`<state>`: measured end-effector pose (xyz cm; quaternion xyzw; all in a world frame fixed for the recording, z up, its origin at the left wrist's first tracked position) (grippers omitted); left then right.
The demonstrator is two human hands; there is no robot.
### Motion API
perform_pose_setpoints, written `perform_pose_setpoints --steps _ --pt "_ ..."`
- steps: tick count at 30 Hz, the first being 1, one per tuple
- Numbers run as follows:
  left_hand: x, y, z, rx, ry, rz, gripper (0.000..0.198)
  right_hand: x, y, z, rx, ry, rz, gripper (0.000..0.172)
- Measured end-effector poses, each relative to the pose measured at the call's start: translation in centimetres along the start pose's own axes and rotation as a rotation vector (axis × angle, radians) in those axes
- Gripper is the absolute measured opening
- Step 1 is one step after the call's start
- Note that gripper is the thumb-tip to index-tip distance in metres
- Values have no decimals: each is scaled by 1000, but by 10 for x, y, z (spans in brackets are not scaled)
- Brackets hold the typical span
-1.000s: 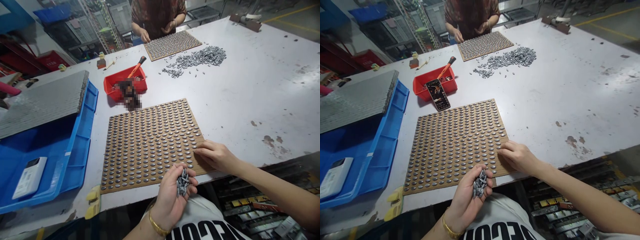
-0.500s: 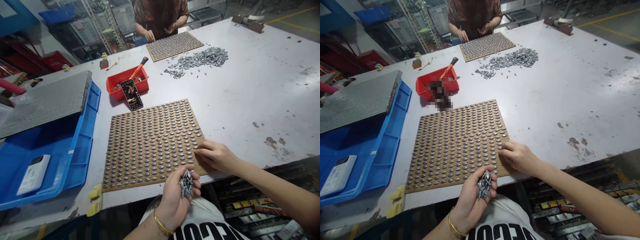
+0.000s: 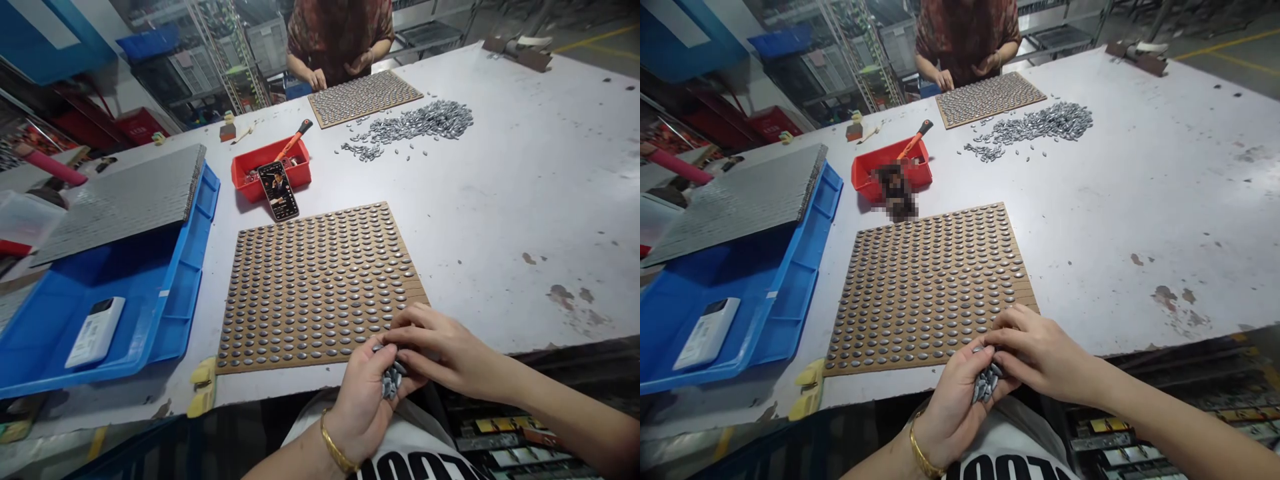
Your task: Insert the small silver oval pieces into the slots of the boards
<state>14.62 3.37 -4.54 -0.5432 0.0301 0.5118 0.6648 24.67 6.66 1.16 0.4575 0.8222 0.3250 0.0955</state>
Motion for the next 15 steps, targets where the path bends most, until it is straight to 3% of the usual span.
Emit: perform_pose_setpoints --steps 6,15 --pt "1 6 -2 -51 10 75 26 2 -5 10 124 -71 6 16" --pt "2 9 -2 12 16 72 19 -6 -1 4 15 26 143 14"
Point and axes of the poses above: each hand's wrist, its own x-axis towards the middle knuckle, its own y-axis out of the back of the hand, z = x × y, the point moved 7 cm from there along x, towards the middle knuckle
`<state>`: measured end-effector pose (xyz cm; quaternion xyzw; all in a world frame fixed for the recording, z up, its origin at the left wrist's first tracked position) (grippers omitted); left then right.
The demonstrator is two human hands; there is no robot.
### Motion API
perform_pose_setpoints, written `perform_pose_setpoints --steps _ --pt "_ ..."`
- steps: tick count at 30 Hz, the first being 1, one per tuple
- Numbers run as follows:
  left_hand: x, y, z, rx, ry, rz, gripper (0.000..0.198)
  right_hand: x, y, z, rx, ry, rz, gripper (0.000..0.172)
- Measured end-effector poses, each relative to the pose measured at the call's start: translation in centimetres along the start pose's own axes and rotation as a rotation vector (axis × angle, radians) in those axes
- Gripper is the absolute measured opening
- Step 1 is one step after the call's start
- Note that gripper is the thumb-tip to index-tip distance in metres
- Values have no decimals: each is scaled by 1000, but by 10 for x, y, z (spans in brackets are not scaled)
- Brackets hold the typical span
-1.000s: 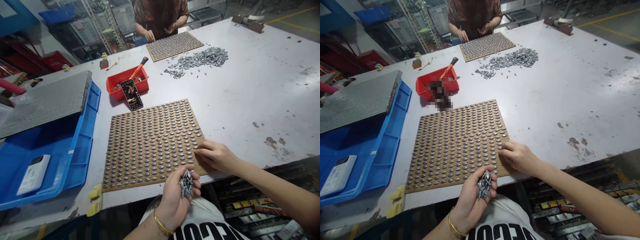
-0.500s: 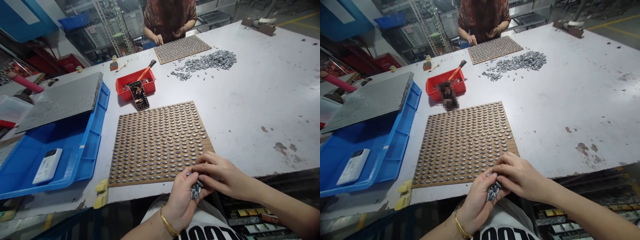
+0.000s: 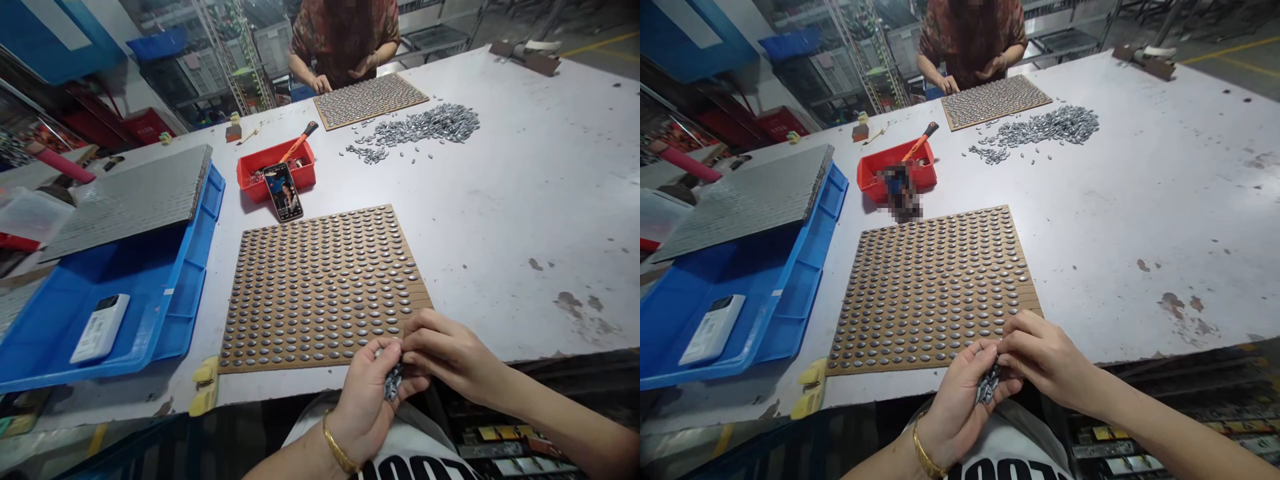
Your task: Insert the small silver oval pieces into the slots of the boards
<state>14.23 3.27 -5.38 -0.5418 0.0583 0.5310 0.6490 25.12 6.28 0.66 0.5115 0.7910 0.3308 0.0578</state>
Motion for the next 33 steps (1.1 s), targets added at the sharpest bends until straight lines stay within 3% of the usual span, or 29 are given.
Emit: perform_pose_setpoints --steps 8,15,25,33 --pt "1 4 -2 23 31 43 14 -2 3 1 52 -27 20 11" --pt "0 4 -5 71 4 3 21 -9 0 7 192 -164 -19 11" --pt "2 0 -6 88 22 -23 20 -24 2 -2 -23 87 -43 30" --pt "-4 -3 -7 40 82 2 26 -29 25 38 -84 -99 112 18"
Point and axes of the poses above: each hand's wrist, its own x-axis towards the middle knuckle, its own y-axis out of the back of the hand, z = x × y, the point moved 7 cm from there along x, towards the middle knuckle
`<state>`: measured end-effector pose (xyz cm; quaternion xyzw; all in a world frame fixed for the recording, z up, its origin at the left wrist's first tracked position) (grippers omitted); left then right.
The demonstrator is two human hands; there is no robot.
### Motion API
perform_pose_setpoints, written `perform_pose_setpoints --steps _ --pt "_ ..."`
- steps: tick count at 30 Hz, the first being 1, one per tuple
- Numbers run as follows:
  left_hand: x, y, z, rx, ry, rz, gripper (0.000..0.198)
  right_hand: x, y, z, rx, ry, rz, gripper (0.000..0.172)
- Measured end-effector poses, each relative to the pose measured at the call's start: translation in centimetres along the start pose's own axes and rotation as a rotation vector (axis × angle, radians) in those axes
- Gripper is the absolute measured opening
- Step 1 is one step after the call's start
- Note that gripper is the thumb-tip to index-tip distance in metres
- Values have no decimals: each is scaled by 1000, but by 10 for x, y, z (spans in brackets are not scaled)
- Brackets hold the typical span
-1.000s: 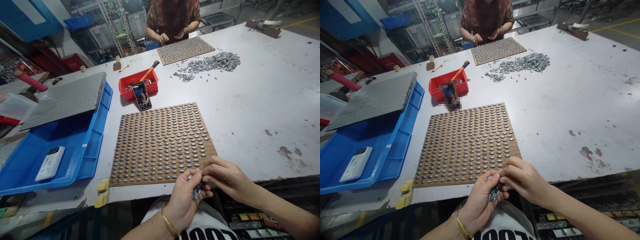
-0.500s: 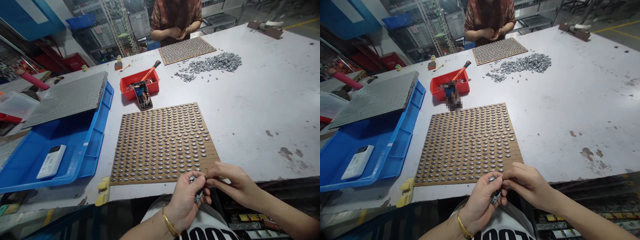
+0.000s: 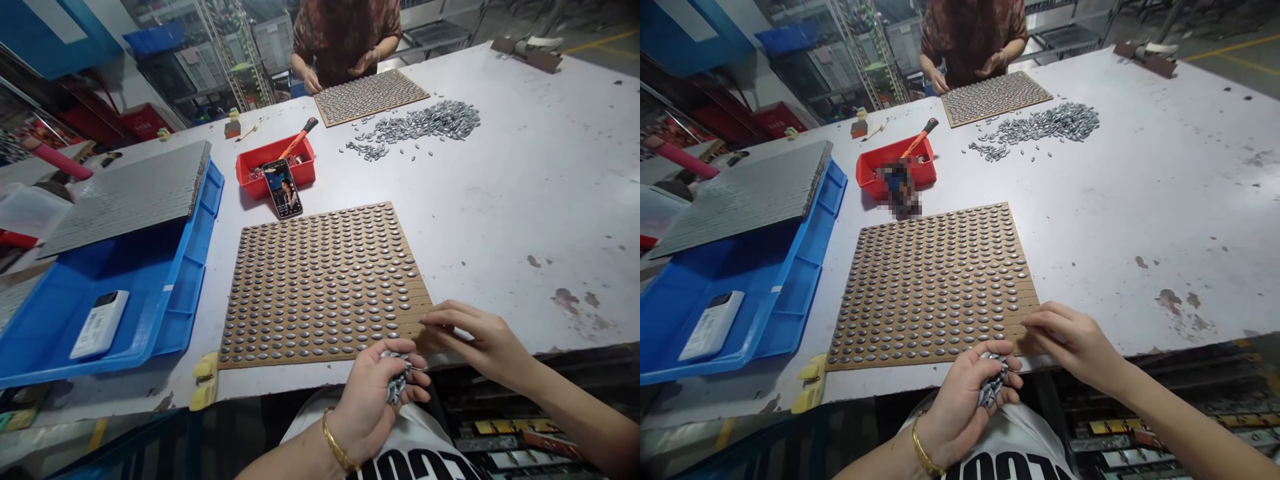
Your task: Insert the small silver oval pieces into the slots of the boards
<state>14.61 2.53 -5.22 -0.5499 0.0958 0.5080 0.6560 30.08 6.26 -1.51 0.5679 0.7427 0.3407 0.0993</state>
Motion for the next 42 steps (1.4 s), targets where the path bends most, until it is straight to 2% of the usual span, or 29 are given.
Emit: perform_pose_setpoints --steps 6,17,23,27,33,42 --pt "-2 -1 -3 47 13 -13 25 1 -7 18 -30 -50 -25 15" --pt "1 6 -6 92 18 41 27 2 -17 19 -245 50 -40 18" --pt "0 7 -6 81 4 17 26 -1 -18 17 -378 108 -81 20" --pt "-2 7 -7 47 13 1 21 -2 -16 18 -367 116 -64 18" --pt "-3 7 -10 52 29 8 29 -3 -14 16 -274 101 4 19" --pt "-2 9 -12 86 23 41 31 8 -26 8 -380 198 -22 22"
Point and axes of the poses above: each hand's wrist, its own x-axis towards the middle knuckle, its own y-axis out of the back of the hand, z = x × y, the point moved 7 cm from there along x, towards the middle knuckle
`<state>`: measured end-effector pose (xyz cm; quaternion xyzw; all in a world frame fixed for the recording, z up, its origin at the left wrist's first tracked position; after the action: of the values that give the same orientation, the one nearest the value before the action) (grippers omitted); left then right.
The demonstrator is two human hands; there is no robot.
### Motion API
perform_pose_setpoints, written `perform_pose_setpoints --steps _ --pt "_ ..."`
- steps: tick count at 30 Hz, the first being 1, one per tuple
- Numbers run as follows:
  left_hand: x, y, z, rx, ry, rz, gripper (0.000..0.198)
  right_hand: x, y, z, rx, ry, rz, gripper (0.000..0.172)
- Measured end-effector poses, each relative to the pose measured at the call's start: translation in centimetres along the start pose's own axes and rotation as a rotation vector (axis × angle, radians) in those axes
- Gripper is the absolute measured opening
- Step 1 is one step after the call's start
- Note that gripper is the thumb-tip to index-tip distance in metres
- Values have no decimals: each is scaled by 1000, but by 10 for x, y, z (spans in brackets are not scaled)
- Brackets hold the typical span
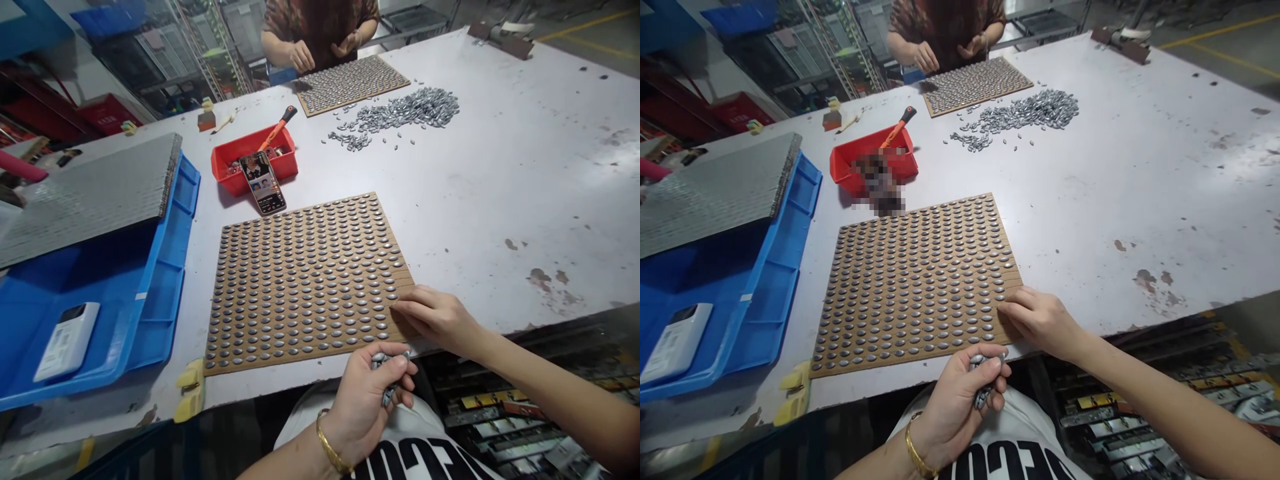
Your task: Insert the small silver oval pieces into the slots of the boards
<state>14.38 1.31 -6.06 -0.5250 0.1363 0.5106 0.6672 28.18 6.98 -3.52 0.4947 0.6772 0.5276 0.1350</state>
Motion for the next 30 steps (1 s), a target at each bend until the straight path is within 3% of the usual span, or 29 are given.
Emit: perform_pose_setpoints --steps 5,11,15,21,30 --pt "2 2 -1 -6 -2 11 31 3 -4 -2 -79 24 -69 25" --pt "2 2 6 -38 -18 12 28 4 -1 1 -18 5 -93 25" --pt "1 4 14 -61 -75 33 26 3 14 -6 250 -107 -15 23" --pt "2 4 15 -98 -137 22 21 3 18 -40 612 -179 -49 19" --pt "2 2 9 -161 -107 18 20 3 13 -49 496 -160 -76 28"
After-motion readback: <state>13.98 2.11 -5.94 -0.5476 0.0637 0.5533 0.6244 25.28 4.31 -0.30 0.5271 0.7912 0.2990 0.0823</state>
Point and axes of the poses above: each hand's wrist, its own x-axis towards the middle knuckle, its own y-axis out of the back of the hand, z = x × y, the point moved 7 cm from there along x, towards the middle knuckle
